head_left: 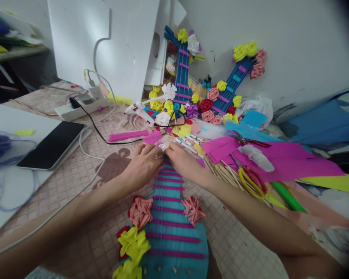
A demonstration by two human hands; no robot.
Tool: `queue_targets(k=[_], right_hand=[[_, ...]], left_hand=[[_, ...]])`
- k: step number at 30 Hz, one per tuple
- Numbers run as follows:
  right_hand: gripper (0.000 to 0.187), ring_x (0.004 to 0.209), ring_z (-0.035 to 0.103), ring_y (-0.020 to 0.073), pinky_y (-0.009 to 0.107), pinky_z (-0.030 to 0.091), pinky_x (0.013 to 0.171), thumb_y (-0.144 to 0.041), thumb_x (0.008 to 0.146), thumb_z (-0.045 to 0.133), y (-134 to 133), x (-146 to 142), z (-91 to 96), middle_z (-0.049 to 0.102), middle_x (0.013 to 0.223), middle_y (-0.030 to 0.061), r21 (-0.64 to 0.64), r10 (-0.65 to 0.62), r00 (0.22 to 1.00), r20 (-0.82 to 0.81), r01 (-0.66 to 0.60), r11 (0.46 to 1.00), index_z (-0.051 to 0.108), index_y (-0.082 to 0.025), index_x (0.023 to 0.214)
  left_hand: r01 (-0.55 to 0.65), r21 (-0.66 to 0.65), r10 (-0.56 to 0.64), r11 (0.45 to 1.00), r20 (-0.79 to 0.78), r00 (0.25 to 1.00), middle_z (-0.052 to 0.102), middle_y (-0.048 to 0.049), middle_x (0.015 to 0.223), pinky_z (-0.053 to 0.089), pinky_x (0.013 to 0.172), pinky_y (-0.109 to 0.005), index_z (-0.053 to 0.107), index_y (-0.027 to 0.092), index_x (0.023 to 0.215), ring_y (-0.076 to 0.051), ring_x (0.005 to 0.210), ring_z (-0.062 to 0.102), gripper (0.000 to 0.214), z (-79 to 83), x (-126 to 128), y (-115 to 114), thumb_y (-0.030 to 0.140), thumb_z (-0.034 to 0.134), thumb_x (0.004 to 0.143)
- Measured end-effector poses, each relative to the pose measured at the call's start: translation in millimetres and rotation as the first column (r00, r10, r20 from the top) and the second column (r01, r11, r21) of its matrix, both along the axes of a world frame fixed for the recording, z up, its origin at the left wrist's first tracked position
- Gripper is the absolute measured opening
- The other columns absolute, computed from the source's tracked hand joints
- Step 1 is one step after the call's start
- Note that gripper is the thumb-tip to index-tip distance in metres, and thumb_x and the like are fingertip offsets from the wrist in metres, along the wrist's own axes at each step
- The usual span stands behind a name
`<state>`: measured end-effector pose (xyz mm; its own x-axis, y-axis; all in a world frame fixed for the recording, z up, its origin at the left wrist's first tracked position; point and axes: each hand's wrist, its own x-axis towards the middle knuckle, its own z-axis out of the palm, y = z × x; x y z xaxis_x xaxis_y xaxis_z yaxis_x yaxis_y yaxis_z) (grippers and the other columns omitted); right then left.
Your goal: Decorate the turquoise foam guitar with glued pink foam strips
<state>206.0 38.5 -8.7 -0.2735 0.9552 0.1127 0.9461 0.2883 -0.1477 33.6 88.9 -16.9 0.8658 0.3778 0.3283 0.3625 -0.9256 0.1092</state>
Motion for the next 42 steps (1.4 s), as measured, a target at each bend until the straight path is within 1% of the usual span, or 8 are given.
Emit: queue_targets(k=[8,13,19,24,28,31,37,42], right_hand=[[0.021,0.094,0.051,0.0202,0.031,0.043,0.081,-0.002,0.089,0.041,-4.0,5.6,-2.7,0.056,0.095,0.0078,0.036,0.042,0.999,-0.028,-0.041,0.999,0.057,-0.014,0.097],[0.019,0.091,0.051,0.0198,0.031,0.044,0.078,-0.008,0.092,0.042,-7.2,9.0,-7.5,0.056,0.091,0.0066,0.073,0.08,0.997,0.004,-0.08,0.994,0.059,-0.016,0.087],[0.023,0.084,0.052,0.0184,0.03,0.045,0.071,-0.009,0.094,0.042,-14.4,6.1,-9.5,0.055,0.087,0.0059,0.085,0.054,0.998,-0.019,-0.053,0.995,0.06,-0.016,0.08],[0.02,0.091,0.052,0.0198,0.032,0.047,0.076,-0.012,0.094,0.045,-23.5,9.2,-11.9,0.056,0.09,0.0066,0.086,0.11,0.994,-0.02,-0.108,0.99,0.063,-0.016,0.089],[0.018,0.093,0.051,0.0209,0.032,0.047,0.078,-0.016,0.094,0.046,-30.0,12.9,-9.6,0.057,0.091,0.0071,0.104,0.183,0.982,0.05,-0.187,0.977,0.064,-0.016,0.095],[0.016,0.091,0.051,0.0211,0.032,0.045,0.076,-0.018,0.094,0.047,-33.2,14.6,-8.5,0.059,0.09,0.0069,0.121,0.206,0.974,0.095,-0.217,0.969,0.063,-0.015,0.099],[0.018,0.086,0.051,0.02,0.032,0.042,0.074,-0.017,0.097,0.042,-36.8,16.5,-10.9,0.061,0.087,0.0064,0.214,0.233,0.965,0.118,-0.254,0.943,0.059,-0.015,0.1],[0.021,0.081,0.051,0.0186,0.032,0.04,0.072,-0.019,0.098,0.038,-40.5,16.6,-14.6,0.059,0.08,0.0044,0.232,0.257,0.957,0.133,-0.282,0.931,0.058,-0.016,0.097]], left_hand=[[-0.005,-0.051,0.004,0.999,-0.032,0.999,0.057,-0.0113,0.107,0.036,0.092,-0.048,0.068,0.02,0.1,-0.028,0.104,0.046,0.021,-0.7,-0.7,2.9,0.03,0.053,0.09],[-0.008,-0.056,0.006,0.998,-0.03,1.0,0.057,-0.0116,0.107,0.036,0.093,-0.049,0.067,0.019,0.101,-0.029,0.105,0.046,0.022,-2.7,-1.9,2.3,0.03,0.053,0.09],[-0.007,-0.066,0.006,0.998,-0.015,1.0,0.056,-0.0116,0.107,0.037,0.091,-0.049,0.066,0.019,0.102,-0.029,0.104,0.046,0.022,-3.3,-3.0,2.0,0.03,0.051,0.091],[0.008,-0.056,-0.007,0.998,0.007,1.0,0.056,-0.0117,0.108,0.038,0.089,-0.048,0.066,0.018,0.101,-0.029,0.105,0.046,0.02,-4.8,-4.4,2.1,0.028,0.052,0.09],[0.014,-0.04,-0.013,0.999,0.014,1.0,0.057,-0.012,0.109,0.038,0.09,-0.048,0.065,0.017,0.102,-0.03,0.107,0.046,0.02,-5.9,-6.0,1.6,0.027,0.052,0.09],[0.033,-0.04,-0.032,0.999,0.019,0.999,0.058,-0.0121,0.111,0.037,0.092,-0.048,0.063,0.016,0.105,-0.03,0.11,0.046,0.021,-6.3,-8.8,1.1,0.025,0.052,0.09],[0.094,-0.014,-0.092,0.995,0.13,0.987,0.061,-0.01,0.119,0.035,0.096,-0.047,0.06,0.017,0.111,-0.029,0.118,0.045,0.022,-5.9,-18.4,0.6,0.021,0.05,0.091],[0.109,-0.028,-0.102,0.994,0.19,0.976,0.065,-0.0063,0.116,0.036,0.095,-0.045,0.062,0.019,0.101,-0.026,0.115,0.05,0.015,-4.6,-22.9,-1.3,0.019,0.05,0.092]])
